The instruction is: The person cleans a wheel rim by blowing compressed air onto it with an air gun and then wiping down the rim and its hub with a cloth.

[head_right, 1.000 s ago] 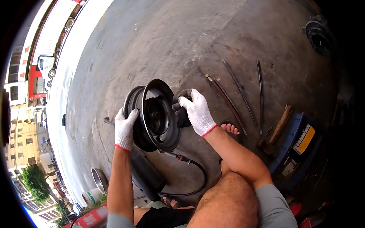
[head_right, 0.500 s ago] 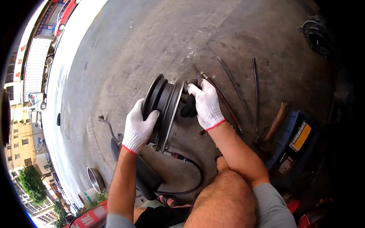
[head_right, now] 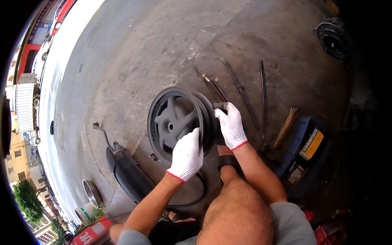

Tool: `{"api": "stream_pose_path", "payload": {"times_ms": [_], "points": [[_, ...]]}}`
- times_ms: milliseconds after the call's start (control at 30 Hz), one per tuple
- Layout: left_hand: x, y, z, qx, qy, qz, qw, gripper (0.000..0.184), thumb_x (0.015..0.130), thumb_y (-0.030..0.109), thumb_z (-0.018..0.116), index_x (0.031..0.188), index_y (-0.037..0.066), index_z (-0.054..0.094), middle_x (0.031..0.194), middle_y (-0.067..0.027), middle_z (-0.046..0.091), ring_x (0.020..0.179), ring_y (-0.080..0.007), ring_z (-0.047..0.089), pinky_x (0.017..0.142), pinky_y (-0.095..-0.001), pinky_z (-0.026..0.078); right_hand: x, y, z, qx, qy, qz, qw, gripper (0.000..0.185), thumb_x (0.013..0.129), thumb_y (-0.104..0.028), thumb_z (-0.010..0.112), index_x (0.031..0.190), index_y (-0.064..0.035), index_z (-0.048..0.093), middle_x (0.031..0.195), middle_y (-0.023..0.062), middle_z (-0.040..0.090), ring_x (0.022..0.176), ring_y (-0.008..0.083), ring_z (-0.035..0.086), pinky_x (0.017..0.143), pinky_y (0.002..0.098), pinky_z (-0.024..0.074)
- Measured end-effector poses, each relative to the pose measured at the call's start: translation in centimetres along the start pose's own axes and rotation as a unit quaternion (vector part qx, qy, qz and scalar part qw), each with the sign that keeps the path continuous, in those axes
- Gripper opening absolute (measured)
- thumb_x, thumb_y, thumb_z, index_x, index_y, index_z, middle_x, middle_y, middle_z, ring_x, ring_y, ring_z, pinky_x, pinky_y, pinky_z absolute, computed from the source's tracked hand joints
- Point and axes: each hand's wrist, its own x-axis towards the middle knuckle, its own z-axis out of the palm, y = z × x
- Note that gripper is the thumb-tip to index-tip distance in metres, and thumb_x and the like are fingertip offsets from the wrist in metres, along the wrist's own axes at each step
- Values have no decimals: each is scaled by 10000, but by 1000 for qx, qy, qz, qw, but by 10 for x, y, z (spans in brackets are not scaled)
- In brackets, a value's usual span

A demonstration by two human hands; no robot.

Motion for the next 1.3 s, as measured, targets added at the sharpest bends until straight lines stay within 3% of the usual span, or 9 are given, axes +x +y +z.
{"api": "stream_pose_path", "payload": {"times_ms": [267,367,733,800,867,967,1033,1167,1300], "points": [[14,-7,22,-33,21,-56,998,588,793,39,686,1353,-48,528,1017,-222,637,931,-407,629,811,-486,515,28,10,21,-41,15,25,999,192,928,7,641,1114,34,679,1053,79,710,966,131,632,900,272,504],[33,-5,19,-42,50,-97,993,602,795,51,688,1361,-64,518,1065,-237,648,989,-416,639,860,-494,523,56,10,35,-53,-6,-27,998,192,917,-18,662,1103,26,679,1006,72,707,921,139,627,879,286,508],[71,-19,7,-77,81,-144,983,630,846,96,670,1416,-87,473,1100,-272,643,1028,-437,640,901,-495,523,132,-1,85,-131,-80,-78,985,242,922,-122,676,1071,67,653,971,185,716,913,264,677,857,376,533],[60,-31,-5,-145,132,-80,977,541,885,73,661,1400,-31,529,1126,-232,660,1055,-389,664,912,-449,535,134,2,90,-170,-51,-150,973,269,919,-140,685,1073,74,637,975,219,709,933,304,673,869,396,524],[50,-44,-29,-176,163,-132,962,466,898,-11,633,1361,17,582,1095,-143,668,1006,-253,671,864,-356,546,134,0,94,-156,-68,-153,973,283,913,-154,692,1054,80,617,977,250,695,948,337,669,873,419,515],[49,-95,-58,-100,256,-210,938,463,926,22,621,1384,7,561,1209,-153,624,1077,-246,636,964,-362,505,134,2,103,-139,-70,-204,966,255,910,-167,693,1011,49,604,968,272,662,931,415,642,845,438,505],[55,-138,-64,-54,292,-202,933,525,914,79,647,1416,-11,527,1318,-206,587,1256,-350,569,1109,-431,431,126,-6,110,-126,-70,-205,968,222,918,-151,686,1008,38,609,955,235,674,914,361,652,843,416,508],[64,-199,-71,-27,245,-204,947,618,1008,282,601,1534,7,431,1547,-215,469,1448,-363,422,1223,-427,307,104,-29,123,-67,-91,-206,972,142,939,-101,670,1009,15,624,941,146,699,892,236,658,839,357,519],[71,-210,-90,-231,216,-263,911,350,997,241,653,1244,-2,600,1234,-181,675,1114,-273,631,996,-362,479,96,-39,127,-68,-113,-210,969,116,953,-57,638,1034,27,631,957,107,704,894,171,639,837,324,521]]}}
